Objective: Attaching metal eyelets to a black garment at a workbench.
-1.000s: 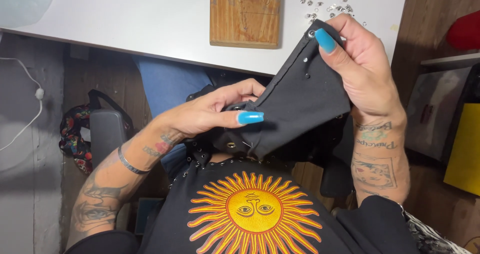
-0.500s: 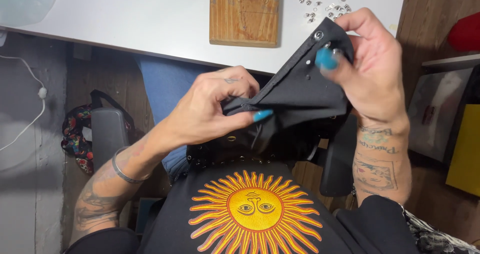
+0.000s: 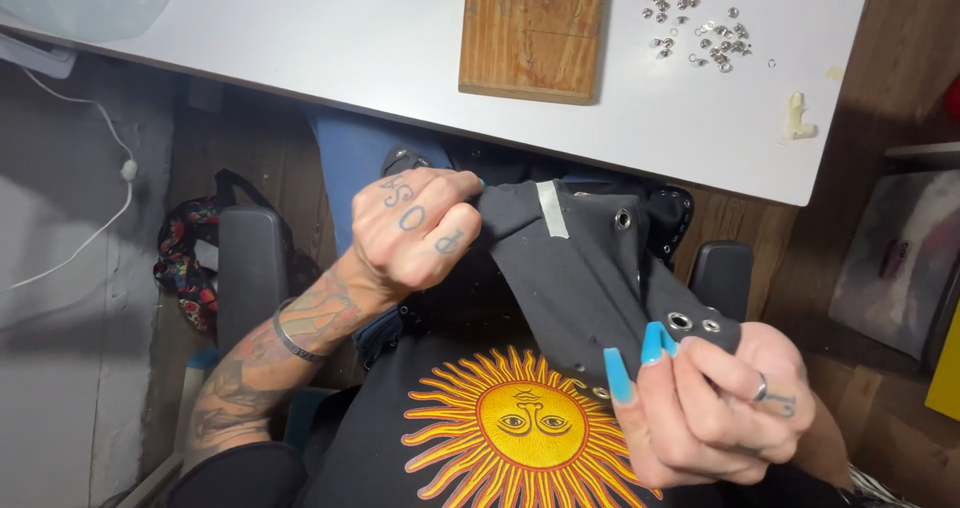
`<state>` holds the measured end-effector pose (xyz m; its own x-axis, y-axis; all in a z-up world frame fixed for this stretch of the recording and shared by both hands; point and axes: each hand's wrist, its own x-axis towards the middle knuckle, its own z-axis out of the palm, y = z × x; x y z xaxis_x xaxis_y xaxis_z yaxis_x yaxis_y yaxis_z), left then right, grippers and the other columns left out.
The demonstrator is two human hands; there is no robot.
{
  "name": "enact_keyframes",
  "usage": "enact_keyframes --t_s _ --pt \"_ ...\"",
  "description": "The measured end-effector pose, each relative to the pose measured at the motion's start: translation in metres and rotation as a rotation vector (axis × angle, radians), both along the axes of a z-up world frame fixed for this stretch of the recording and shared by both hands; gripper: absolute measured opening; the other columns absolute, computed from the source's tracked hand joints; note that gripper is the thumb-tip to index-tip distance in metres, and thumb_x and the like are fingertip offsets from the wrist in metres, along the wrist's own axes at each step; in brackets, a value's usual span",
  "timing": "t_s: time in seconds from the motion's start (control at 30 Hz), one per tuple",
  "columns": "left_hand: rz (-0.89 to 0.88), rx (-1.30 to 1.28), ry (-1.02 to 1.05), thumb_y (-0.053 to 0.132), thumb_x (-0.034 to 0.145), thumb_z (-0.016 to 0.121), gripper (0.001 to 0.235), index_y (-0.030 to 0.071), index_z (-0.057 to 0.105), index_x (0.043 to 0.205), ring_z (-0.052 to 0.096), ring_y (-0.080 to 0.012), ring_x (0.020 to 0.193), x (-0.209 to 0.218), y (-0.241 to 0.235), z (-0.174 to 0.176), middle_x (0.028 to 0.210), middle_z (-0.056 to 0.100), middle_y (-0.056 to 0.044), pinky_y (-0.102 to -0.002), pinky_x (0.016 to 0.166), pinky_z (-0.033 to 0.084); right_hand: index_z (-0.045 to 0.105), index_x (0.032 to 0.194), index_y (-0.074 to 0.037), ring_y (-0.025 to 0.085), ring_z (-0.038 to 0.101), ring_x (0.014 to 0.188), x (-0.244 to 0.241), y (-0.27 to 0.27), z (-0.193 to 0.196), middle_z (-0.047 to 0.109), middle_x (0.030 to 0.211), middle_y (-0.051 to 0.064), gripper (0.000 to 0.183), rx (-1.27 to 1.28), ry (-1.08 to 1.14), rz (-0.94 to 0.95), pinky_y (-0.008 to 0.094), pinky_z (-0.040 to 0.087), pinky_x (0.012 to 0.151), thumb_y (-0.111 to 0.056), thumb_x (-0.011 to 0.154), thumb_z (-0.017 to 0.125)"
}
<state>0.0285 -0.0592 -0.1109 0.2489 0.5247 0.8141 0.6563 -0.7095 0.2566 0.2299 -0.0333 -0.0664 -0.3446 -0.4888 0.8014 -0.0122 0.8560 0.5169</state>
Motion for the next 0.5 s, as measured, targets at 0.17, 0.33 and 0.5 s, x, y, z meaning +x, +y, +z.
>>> enact_keyframes --t_s 0.17,0.33,0.5 --pt "0.008 -0.009 -0.004 -0.008 0.084 0.029 0.03 0.003 0.036 0.057 0.044 -0.0183 0.047 0.002 0.0 0.001 0.069 0.055 -0.012 -0.025 0.042 0.032 0.028 0.042 -0.016 0.007 0.031 0.031 0.007 -0.01 -0.025 0.037 0.038 -0.002 0.031 0.052 0.282 -0.026 0.02 0.015 0.029 0.007 0.062 0.025" --pt "0.003 -0.034 -0.003 -0.007 0.085 0.029 0.03 0.003 0.036 0.057 0.041 -0.0183 0.046 0.001 0.0 0.002 0.07 0.055 -0.011 -0.026 0.042 0.031 0.039 0.05 -0.021 0.004 0.032 0.036 0.0 0.002 0.007 0.041 0.043 -0.006 0.024 0.029 -0.079 0.059 0.016 0.016 0.031 0.0 0.061 0.035" --pt "0.008 -0.063 -0.007 -0.007 0.083 0.029 0.028 0.002 0.037 0.058 0.042 -0.0201 0.046 0.001 -0.001 -0.001 0.072 0.056 -0.012 -0.028 0.044 0.033 0.032 0.046 -0.022 0.004 0.029 0.034 -0.006 0.002 0.003 0.038 0.041 -0.006 0.023 0.044 0.004 0.116 0.016 0.011 0.032 -0.005 0.063 0.032"
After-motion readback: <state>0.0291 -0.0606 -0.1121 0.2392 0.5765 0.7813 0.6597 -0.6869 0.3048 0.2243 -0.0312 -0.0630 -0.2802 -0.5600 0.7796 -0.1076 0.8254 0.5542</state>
